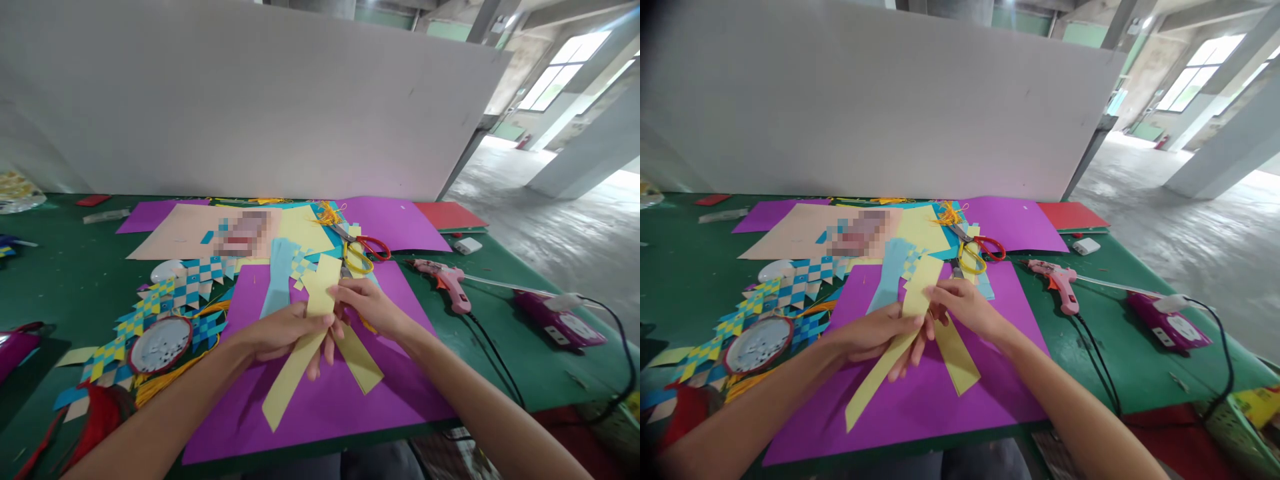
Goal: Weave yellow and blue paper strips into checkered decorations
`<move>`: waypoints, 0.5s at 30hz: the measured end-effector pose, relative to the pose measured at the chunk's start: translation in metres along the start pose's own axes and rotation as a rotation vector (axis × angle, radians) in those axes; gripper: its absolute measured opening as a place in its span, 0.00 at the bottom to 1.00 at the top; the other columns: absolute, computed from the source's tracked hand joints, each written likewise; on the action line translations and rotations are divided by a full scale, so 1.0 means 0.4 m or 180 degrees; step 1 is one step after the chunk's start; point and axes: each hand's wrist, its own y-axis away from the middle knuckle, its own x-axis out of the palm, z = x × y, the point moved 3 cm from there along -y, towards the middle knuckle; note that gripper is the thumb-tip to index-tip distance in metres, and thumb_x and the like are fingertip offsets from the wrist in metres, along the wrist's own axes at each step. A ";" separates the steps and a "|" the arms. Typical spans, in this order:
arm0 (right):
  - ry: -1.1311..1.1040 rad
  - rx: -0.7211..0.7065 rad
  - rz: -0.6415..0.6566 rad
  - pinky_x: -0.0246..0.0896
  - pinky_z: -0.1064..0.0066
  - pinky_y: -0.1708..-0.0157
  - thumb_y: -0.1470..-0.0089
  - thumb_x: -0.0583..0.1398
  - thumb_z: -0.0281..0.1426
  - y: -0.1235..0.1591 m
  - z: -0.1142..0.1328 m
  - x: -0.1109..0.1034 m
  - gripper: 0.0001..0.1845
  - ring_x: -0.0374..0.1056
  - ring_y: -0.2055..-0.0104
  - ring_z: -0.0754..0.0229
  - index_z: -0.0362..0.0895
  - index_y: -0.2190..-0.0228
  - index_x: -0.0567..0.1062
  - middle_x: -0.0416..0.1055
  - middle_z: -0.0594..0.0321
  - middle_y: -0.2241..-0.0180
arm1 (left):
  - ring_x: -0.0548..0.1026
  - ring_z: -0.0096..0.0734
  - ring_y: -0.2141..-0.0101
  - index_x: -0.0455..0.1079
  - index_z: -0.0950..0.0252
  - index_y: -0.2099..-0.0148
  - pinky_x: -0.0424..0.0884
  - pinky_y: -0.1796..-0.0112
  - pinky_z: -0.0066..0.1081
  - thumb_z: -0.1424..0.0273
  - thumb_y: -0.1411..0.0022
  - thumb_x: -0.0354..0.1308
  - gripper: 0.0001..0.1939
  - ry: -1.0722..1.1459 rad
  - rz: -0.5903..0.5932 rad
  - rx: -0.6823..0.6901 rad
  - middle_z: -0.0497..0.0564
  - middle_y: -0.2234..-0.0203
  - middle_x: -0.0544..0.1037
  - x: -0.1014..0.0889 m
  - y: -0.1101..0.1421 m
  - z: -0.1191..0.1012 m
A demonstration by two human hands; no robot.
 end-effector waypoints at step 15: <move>0.1280 -0.1401 -0.1456 0.56 0.75 0.80 0.41 0.54 0.29 0.106 0.144 -0.014 0.12 0.61 0.81 0.68 0.45 0.61 0.77 0.68 0.67 0.80 | 0.80 0.38 0.72 0.71 0.71 0.60 0.74 0.65 0.35 0.60 0.38 0.57 0.17 -0.0087 -0.0632 0.0098 0.57 0.71 0.81 -0.034 -0.025 0.013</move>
